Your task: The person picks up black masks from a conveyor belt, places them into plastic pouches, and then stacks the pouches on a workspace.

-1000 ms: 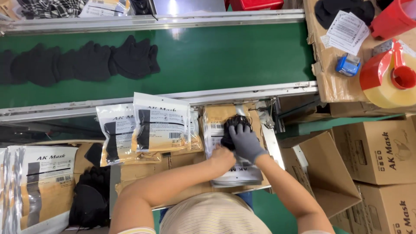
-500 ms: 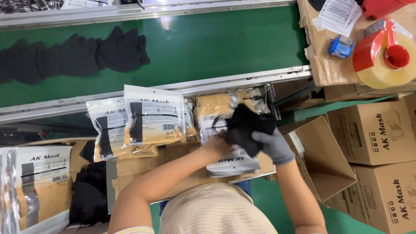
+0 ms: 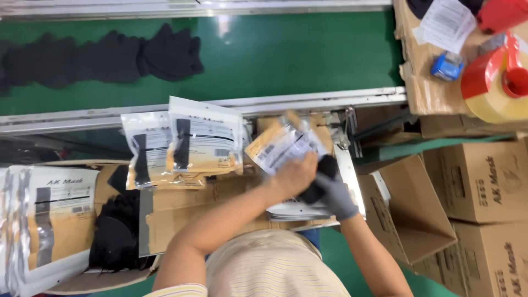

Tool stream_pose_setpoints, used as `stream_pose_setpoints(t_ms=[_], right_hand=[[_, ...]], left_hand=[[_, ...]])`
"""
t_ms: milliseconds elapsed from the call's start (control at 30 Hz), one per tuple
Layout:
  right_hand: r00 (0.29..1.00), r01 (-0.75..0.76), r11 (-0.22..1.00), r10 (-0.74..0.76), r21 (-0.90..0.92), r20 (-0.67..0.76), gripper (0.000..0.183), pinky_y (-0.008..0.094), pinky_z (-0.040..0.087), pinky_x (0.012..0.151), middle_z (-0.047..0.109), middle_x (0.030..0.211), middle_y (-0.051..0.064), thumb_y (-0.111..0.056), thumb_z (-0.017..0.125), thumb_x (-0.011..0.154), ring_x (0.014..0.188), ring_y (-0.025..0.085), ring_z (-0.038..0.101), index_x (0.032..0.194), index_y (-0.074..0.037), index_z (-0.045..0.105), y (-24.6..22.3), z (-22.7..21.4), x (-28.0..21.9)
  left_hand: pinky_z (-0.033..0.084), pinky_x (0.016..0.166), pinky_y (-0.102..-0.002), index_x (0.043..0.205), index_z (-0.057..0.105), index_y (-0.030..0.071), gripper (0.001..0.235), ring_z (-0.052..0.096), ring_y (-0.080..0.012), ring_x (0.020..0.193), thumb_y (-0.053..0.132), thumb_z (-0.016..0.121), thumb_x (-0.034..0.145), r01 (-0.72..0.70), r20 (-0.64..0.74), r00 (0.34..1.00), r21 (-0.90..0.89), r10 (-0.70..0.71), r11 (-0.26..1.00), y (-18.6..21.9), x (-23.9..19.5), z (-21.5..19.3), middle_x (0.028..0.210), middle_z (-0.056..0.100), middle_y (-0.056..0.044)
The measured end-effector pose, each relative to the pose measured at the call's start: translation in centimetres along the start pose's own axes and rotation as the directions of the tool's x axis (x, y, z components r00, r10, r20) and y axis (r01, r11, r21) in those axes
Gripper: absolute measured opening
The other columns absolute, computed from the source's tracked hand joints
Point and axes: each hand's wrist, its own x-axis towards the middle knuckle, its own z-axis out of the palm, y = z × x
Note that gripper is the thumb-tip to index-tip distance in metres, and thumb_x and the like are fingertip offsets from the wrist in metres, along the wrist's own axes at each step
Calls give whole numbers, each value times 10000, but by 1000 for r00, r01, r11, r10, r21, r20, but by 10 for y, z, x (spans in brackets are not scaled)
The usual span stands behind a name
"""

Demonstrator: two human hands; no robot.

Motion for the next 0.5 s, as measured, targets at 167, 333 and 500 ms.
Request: stream_pose_setpoints(t_ms=[167,333,500], right_hand=[[990,79,983,-59,165,-126,463,357,543,941,649,1252,109,-26,633,918,1118,217,668,1371,-13,536,24,-9,-4],[928,275,668,-373,-692,8,370,378,564,977,743,1191,136,-22,677,929,1112,236,689,1299,-19,666,67,-46,-6],[933,289,791,-109,-539,342,562,374,509,1036,630,1348,87,-36,661,882,1259,228,603,1424,-117,537,78,-6,-54]], left_hand=[[570,531,-321,1358,524,-192,547,690,-222,600,66,568,878,-4,46,999,18,3,1000,21,-20,6,930,632,-165],[569,545,-326,1416,513,-182,554,675,-245,643,99,593,945,18,19,1000,-74,-16,997,56,-34,-19,972,622,-183],[540,799,-445,1113,684,64,343,639,-331,956,247,693,823,-17,-211,977,-234,-34,972,26,-33,-118,1006,642,-117]])
